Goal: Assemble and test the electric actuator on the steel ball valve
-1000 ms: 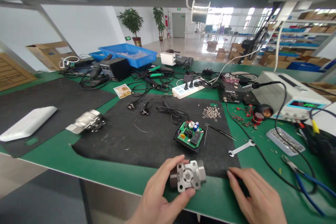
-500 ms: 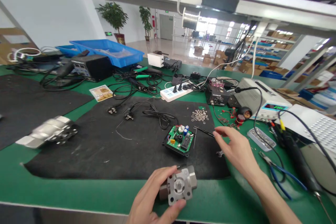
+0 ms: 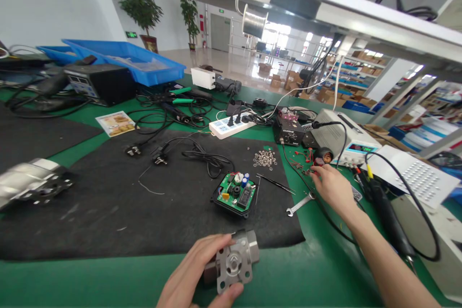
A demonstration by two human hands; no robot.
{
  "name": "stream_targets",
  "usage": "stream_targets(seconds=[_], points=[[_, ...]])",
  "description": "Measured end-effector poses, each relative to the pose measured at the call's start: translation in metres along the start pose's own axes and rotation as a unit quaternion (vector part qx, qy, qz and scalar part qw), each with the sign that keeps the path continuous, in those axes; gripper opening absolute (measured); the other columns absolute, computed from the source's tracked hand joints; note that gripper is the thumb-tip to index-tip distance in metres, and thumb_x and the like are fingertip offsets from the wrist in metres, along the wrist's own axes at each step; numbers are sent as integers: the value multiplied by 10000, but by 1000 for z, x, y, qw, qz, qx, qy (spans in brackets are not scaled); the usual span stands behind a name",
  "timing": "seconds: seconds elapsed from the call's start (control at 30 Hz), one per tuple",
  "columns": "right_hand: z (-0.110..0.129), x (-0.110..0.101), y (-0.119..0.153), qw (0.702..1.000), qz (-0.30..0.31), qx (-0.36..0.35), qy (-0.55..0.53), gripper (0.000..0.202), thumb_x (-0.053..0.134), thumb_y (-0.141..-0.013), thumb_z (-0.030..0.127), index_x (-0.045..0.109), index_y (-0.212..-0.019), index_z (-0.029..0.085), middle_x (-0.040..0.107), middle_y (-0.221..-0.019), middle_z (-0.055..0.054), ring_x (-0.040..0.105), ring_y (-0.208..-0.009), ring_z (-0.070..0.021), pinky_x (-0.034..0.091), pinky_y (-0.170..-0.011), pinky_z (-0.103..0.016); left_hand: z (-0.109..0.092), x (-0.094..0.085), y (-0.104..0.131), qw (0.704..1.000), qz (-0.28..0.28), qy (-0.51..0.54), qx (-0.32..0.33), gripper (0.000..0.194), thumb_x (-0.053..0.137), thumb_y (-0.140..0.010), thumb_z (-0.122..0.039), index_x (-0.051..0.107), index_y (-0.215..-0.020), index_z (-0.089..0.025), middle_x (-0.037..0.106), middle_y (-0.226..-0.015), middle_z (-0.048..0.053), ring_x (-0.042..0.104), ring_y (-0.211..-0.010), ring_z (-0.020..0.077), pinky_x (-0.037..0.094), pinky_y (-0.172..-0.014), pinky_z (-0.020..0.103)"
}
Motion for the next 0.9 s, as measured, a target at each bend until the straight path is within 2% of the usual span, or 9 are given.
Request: stream_targets(seconds=[0.1,0.3,0.67,0.8,0.9], points=[[2,12,-5,999,16,-24,33,294,522,-1015,282,755,-1173,195,691,-1220,-162,689,-1042,-278,535,-782,-354,-2,0,0,1000,4,8,2,557,785,-839,-429,607,-1359,-336,759,-1218,63,763,-1047,271,651,-893,316],[4,24,-1,996,16,-53,64,262,509,-1030,266,745,-1124,206,676,-1160,-147,657,-1055,-285,517,-782,-360,-6,0,1,1000,12,26,10,584,772,-867,-418,547,-1396,-317,730,-1257,91,735,-1114,264,645,-923,334],[13,25,4,990,0,-102,98,282,461,-1065,331,697,-1043,177,710,-1077,-125,616,-1065,-308,475,-794,-386,-9,0,3,998,25,62,3,615,780,-882,-365,500,-1426,-306,689,-1285,85,691,-1168,241,608,-983,335],[9,18,3,992,-17,-76,100,277,460,-1062,358,660,-1063,166,730,-1019,-125,664,-1019,-308,454,-689,-362,-8,2,5,997,33,68,-7,644,793,-869,-340,490,-1436,-309,672,-1307,75,672,-1190,236,588,-1011,331],[5,-3,8,999,-33,-1,16,288,495,-1038,419,642,-1126,187,757,-998,-104,712,-816,-261,447,-607,-332,-10,1,4,996,32,81,-5,635,784,-884,-336,479,-1441,-303,673,-1298,78,666,-1185,231,578,-1012,326]])
Point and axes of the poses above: each hand's wrist, its own y-axis away from the middle knuckle, its own x-axis out of the palm, z = x × y, the point moved 10 cm from there along -y, towards the middle knuckle
